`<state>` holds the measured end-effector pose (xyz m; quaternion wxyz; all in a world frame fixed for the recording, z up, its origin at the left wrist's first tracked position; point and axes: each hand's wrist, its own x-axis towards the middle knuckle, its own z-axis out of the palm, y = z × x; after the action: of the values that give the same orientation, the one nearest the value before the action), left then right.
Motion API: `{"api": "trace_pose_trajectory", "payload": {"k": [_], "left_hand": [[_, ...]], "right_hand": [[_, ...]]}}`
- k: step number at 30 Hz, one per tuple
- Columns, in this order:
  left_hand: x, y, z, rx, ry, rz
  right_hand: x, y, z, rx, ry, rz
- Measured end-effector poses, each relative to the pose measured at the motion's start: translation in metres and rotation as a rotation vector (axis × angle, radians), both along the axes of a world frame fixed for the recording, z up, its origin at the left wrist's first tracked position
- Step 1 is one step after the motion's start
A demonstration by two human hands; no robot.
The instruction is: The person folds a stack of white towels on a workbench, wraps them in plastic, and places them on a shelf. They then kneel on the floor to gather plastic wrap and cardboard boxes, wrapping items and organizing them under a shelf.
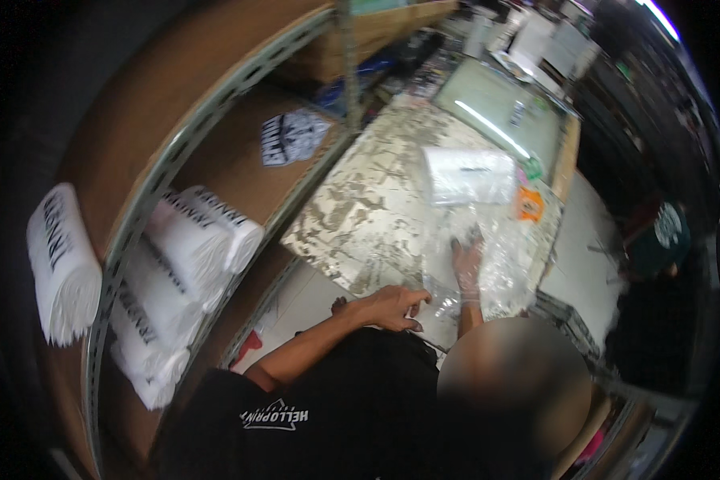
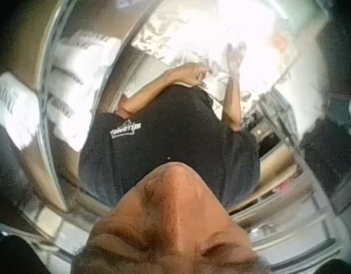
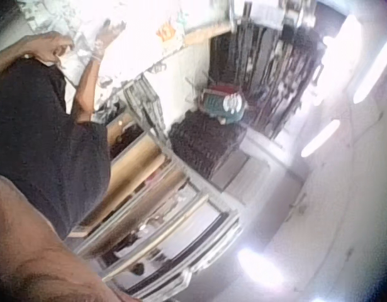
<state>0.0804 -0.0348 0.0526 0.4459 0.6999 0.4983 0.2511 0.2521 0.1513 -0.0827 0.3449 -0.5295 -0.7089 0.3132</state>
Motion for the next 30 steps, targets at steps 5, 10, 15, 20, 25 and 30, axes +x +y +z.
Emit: {"api": "trace_pose_trajectory", "payload": {"k": [5,10,15,20,25,30], "left_hand": [[-0.049,-0.021,-0.011,-0.166,-0.147,0.146],[-0.114,-0.089,-0.066,-0.234,-0.406,0.778],[-0.156,-0.161,-0.088,-0.463,-0.596,1.334],[-0.168,-0.212,-0.095,-0.261,-0.908,1.491],[-0.178,-0.233,-0.077,-0.222,-0.988,1.507],[-0.192,-0.226,-0.062,-0.089,-1.046,1.353]], "right_hand": [[0.085,-0.114,0.055,0.006,-0.619,0.466],[0.033,-0.143,0.222,-0.812,-0.572,0.895],[-0.085,-0.114,0.227,-0.368,-0.222,1.11],[-0.274,-0.164,0.272,0.096,-0.043,1.233],[-0.424,-0.289,0.264,0.558,-0.297,1.206],[-0.499,-0.288,0.175,0.586,-0.419,1.203]]}}
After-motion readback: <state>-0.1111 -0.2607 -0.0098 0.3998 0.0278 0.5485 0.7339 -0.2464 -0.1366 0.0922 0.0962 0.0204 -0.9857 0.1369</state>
